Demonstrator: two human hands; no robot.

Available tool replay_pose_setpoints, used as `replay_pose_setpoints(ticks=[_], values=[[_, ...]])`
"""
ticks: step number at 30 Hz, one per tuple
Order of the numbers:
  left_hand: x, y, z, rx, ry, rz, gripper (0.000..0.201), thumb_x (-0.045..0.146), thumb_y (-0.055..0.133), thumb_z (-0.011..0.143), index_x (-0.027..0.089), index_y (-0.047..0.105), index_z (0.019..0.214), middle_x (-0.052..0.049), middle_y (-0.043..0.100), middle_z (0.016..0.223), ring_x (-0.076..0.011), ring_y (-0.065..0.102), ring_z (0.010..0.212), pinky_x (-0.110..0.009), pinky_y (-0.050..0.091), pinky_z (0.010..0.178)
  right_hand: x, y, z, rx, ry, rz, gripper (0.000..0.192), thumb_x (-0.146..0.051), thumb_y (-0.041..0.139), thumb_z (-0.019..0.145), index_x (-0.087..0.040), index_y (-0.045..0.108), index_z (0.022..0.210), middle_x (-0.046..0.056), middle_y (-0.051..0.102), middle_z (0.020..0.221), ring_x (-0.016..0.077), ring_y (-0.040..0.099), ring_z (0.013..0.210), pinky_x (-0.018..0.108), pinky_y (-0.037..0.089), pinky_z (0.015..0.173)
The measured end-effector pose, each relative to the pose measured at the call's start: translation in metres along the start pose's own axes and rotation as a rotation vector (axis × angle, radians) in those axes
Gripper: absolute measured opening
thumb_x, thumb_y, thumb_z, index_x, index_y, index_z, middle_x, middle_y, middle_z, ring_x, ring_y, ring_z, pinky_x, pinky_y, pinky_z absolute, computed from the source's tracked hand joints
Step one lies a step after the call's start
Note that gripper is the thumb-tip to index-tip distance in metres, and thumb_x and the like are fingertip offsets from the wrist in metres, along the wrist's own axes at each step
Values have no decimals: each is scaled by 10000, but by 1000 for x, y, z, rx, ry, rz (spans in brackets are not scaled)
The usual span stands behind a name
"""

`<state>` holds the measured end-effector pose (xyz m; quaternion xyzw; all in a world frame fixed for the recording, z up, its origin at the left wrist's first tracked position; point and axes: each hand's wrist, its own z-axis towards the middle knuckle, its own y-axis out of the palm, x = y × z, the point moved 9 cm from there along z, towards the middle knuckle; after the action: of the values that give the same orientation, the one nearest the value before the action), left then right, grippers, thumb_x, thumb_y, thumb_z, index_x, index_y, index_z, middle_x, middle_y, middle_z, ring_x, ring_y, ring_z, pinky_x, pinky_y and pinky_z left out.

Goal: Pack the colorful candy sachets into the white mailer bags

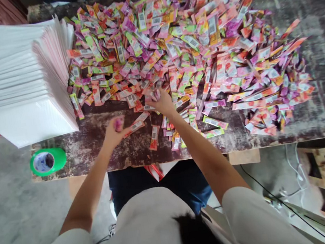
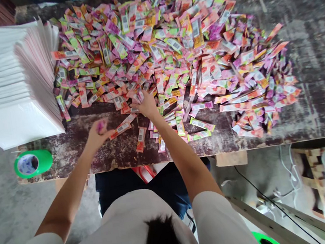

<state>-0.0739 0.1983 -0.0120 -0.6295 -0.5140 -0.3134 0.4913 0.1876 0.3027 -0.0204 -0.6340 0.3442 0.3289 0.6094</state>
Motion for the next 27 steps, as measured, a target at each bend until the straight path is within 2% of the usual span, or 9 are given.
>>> replay_pose_setpoints(ticks=[2, 5, 8, 11, 15, 18, 21, 24, 27], values=[[-1, 19, -3, -59, 67, 384, 482, 211, 815, 625, 235, 666, 1082, -25, 674, 783, -212, 640, 739, -295, 462, 689, -25, 23, 11, -46, -62, -119, 371, -446, 686, 801, -174, 617, 1045, 83, 652, 933, 280, 599, 933, 442, 492, 902], [-10, 43, -4, -179, 95, 826, 437, 154, 662, 738, 270, 657, 1160, -71, 722, 913, -269, 680, 866, -311, 442, 713, -59, 57, 31, -134, -184, -294, 350, -389, 602, 891, -154, 632, 1149, 138, 645, 1058, 304, 611, 1017, 440, 487, 935], [-17, 51, -6, -239, 97, 987, 388, 155, 600, 766, 280, 652, 1130, -78, 731, 974, -269, 685, 911, -300, 425, 696, -72, 80, 46, -196, -256, -432, 428, -350, 604, 896, -162, 591, 1281, 189, 567, 1227, 322, 607, 1061, 459, 488, 947], [-21, 50, -8, -225, 122, 962, 328, 173, 606, 753, 270, 659, 1061, -72, 729, 957, -268, 678, 917, -301, 421, 701, -64, 90, 53, -221, -223, -526, 427, -256, 573, 893, -183, 571, 1314, 200, 516, 1277, 326, 613, 1053, 470, 497, 917], [-29, 40, -6, -120, 107, 723, 210, 224, 677, 719, 255, 669, 926, -26, 675, 776, -224, 645, 783, -280, 416, 677, -47, 87, 48, -211, -141, -566, 430, -191, 561, 879, -171, 564, 1309, 196, 512, 1288, 319, 597, 1051, 463, 493, 907], [-33, 22, 2, 34, 43, 295, 178, 276, 756, 664, 215, 633, 778, 13, 586, 642, -169, 580, 657, -251, 415, 628, -44, 75, 38, -170, -167, -496, 429, -220, 585, 871, -129, 564, 1290, 205, 524, 1288, 322, 556, 1118, 462, 458, 975], [-46, -3, 3, 178, -113, -202, 257, 295, 799, 593, 196, 587, 699, 24, 573, 616, -135, 555, 599, -236, 440, 589, -29, 44, 23, -56, -110, -323, 368, -316, 609, 854, -119, 608, 1165, 188, 589, 1180, 322, 538, 1129, 483, 434, 1005], [-51, -18, -3, 174, -218, -536, 326, 304, 824, 540, 190, 616, 763, 2, 650, 711, -143, 613, 644, -263, 507, 638, 5, 11, -1, 10, 37, 15, 356, -435, 640, 793, -166, 617, 1025, 115, 653, 1006, 290, 589, 997, 482, 480, 922], [-44, -31, -6, 128, -226, -632, 403, 296, 857, 504, 199, 629, 821, -1, 669, 785, -144, 638, 690, -302, 543, 707, 32, -13, -23, 53, 116, 285, 439, -490, 738, 653, -193, 597, 944, 56, 667, 891, 253, 605, 877, 446, 506, 831]])
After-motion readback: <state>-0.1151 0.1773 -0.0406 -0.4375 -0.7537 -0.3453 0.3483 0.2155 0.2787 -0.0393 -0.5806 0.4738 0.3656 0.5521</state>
